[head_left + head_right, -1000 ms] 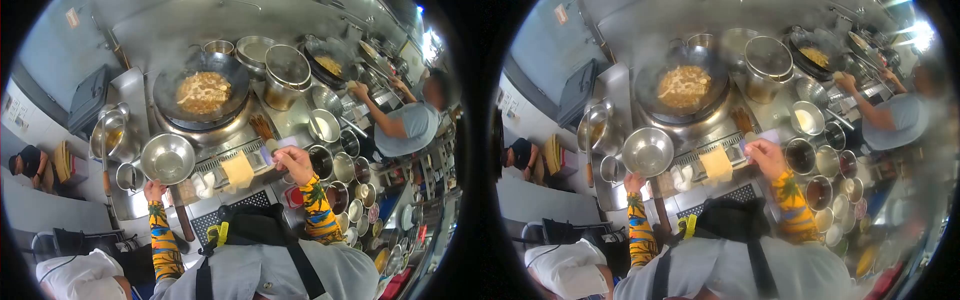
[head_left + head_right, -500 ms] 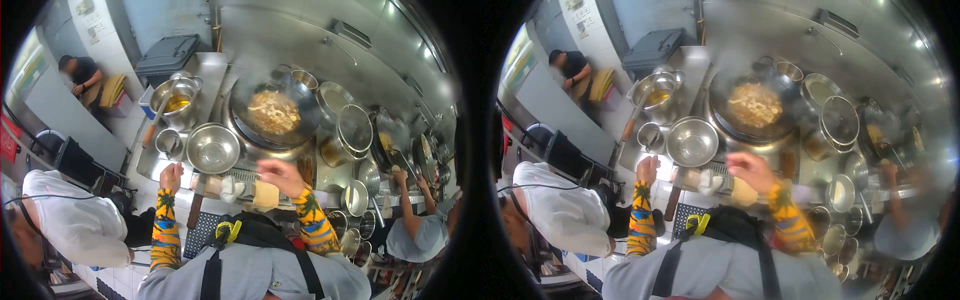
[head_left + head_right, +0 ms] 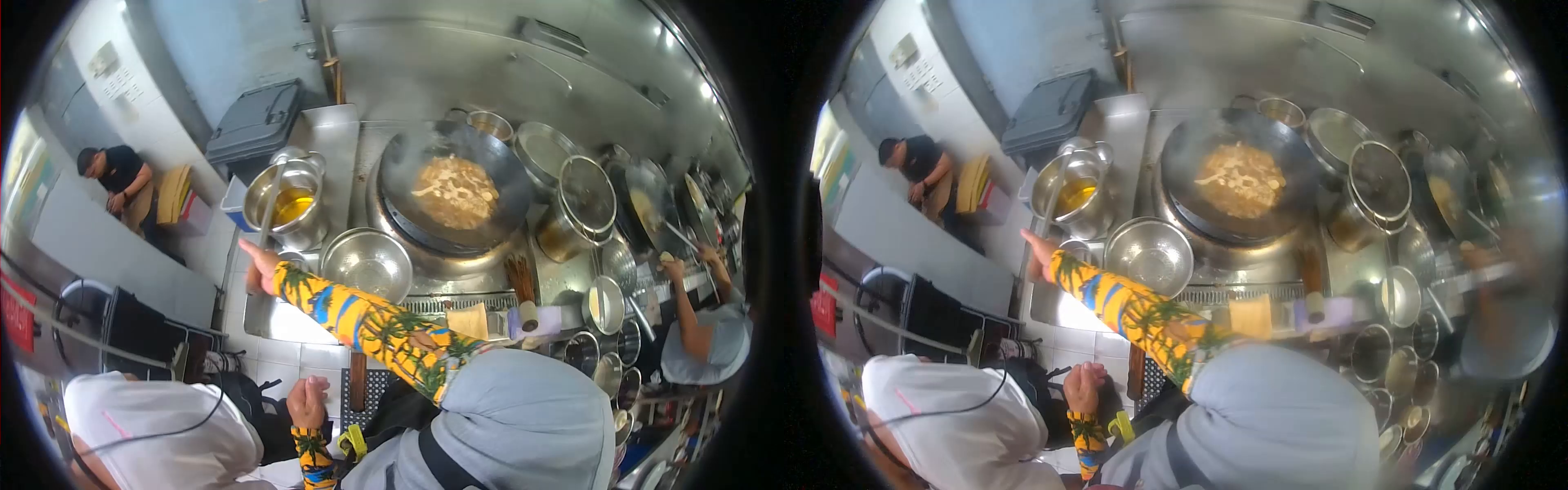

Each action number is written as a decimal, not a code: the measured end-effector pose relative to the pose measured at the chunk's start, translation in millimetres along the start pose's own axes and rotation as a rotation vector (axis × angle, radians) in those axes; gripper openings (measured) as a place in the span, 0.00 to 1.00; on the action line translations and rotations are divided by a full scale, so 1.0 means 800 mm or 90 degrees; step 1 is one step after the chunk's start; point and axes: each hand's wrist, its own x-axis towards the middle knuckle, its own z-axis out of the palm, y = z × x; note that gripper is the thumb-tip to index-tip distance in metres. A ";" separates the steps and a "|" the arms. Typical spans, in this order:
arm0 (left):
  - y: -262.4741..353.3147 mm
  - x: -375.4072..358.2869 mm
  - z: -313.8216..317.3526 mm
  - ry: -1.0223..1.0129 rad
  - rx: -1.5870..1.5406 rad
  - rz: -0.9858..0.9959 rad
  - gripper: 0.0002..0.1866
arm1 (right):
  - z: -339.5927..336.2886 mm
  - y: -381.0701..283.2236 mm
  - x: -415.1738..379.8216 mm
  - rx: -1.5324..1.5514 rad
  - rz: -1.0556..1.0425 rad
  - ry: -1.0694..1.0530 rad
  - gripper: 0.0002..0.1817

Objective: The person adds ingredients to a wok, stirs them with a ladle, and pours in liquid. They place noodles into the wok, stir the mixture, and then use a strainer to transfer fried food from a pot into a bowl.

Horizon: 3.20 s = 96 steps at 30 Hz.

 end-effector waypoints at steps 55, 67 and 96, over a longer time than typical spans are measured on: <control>0.161 0.642 0.367 -0.123 0.591 0.475 0.19 | -0.256 -0.180 -0.900 -0.769 -0.266 0.954 0.34; 0.260 0.258 0.229 -0.373 -0.153 0.173 0.26 | -0.372 -0.313 -0.819 -1.279 0.206 0.929 0.17; 0.157 0.066 0.263 -0.494 -0.199 -0.018 0.23 | -0.367 -0.434 -0.808 -1.244 0.457 0.605 0.25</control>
